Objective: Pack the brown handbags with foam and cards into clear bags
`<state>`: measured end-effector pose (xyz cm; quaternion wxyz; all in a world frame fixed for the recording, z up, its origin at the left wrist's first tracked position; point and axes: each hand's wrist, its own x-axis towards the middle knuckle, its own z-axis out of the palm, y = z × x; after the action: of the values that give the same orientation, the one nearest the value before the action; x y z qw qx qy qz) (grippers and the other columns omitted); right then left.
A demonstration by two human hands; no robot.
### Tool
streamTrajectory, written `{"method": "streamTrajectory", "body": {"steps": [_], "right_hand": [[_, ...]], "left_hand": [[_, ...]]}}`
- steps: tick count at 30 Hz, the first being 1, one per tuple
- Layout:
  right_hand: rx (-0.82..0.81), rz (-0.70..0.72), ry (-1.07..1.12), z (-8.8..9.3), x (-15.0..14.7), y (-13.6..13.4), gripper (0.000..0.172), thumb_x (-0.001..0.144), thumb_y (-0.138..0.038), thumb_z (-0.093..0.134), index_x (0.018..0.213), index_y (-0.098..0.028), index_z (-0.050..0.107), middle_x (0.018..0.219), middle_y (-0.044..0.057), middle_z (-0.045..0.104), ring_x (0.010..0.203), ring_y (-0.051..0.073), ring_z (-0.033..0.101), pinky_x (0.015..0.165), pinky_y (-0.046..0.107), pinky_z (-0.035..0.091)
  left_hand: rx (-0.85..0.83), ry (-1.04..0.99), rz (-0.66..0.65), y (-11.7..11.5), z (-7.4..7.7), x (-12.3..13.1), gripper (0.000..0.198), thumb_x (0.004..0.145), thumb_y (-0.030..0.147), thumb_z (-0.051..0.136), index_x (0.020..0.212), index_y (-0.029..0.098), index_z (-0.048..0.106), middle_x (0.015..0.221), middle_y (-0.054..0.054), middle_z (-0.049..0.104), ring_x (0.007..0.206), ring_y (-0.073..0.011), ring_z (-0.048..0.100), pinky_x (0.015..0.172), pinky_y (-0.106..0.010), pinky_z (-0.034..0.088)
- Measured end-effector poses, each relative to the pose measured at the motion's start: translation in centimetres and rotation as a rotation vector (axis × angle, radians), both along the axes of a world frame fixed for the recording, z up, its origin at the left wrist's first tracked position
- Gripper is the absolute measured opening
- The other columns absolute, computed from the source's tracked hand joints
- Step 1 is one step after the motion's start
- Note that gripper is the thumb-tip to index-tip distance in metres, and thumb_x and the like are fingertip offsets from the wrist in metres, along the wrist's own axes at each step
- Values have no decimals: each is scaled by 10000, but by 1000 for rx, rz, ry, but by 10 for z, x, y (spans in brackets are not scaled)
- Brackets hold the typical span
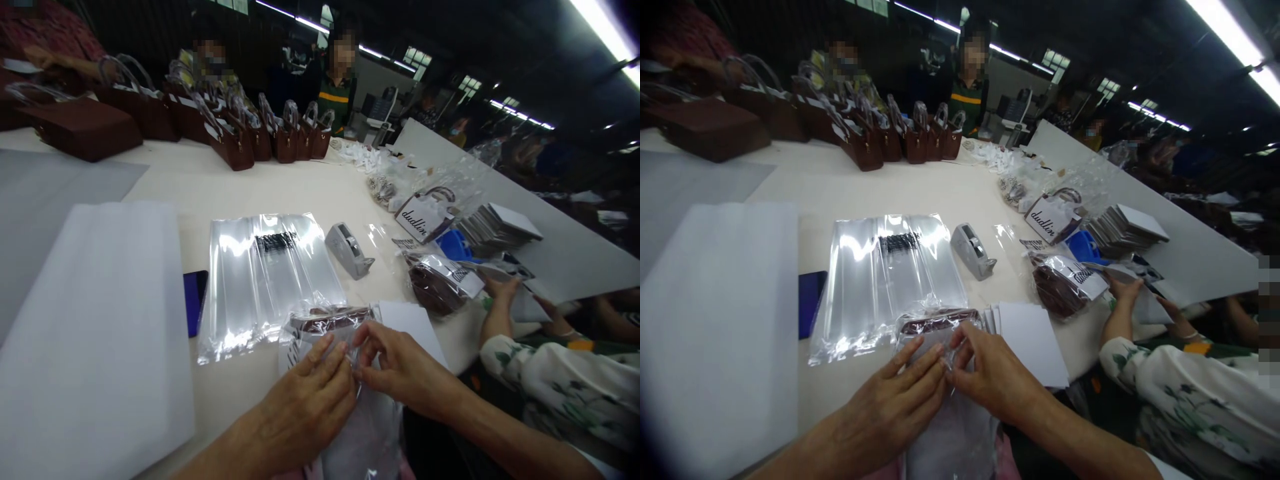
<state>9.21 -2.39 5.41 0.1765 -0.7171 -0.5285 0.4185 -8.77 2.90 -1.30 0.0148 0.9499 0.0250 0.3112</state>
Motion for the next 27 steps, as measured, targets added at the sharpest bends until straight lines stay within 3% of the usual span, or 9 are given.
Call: {"method": "streamTrajectory", "body": {"steps": [7, 13, 20, 27], "right_hand": [[-20, -69, -71, -13, 16, -6, 107, 698, -214, 567, 726, -191, 466, 594, -45, 536, 548, 92, 487, 492, 182, 334], [16, 2, -294, -10, 18, -9, 101, 707, -252, 579, 719, -203, 492, 613, -48, 587, 542, 99, 481, 514, 210, 292], [-32, -14, -140, -16, 27, -8, 86, 720, -271, 576, 723, -194, 540, 640, -38, 599, 552, 94, 496, 505, 192, 333], [-36, -16, -120, -13, 29, -11, 96, 725, -275, 579, 720, -181, 594, 632, -25, 601, 548, 91, 487, 514, 193, 336]], "left_hand": [[-1, 11, 34, 2, 8, -2, 190, 853, 137, 475, 978, 128, 618, 1030, -50, 628, 1145, -253, 481, 1092, -561, 141], [-13, 37, 34, 2, 9, 1, 184, 851, 149, 492, 988, 142, 615, 1049, -42, 627, 1160, -256, 467, 1084, -582, 135], [-53, 39, 40, 1, 5, 4, 187, 841, 138, 512, 1003, 136, 606, 1055, -39, 626, 1181, -258, 451, 1083, -592, 122], [-72, 28, 44, 0, 5, 4, 190, 857, 140, 486, 1005, 131, 604, 1053, -43, 629, 1178, -254, 454, 1076, -609, 103]]}}
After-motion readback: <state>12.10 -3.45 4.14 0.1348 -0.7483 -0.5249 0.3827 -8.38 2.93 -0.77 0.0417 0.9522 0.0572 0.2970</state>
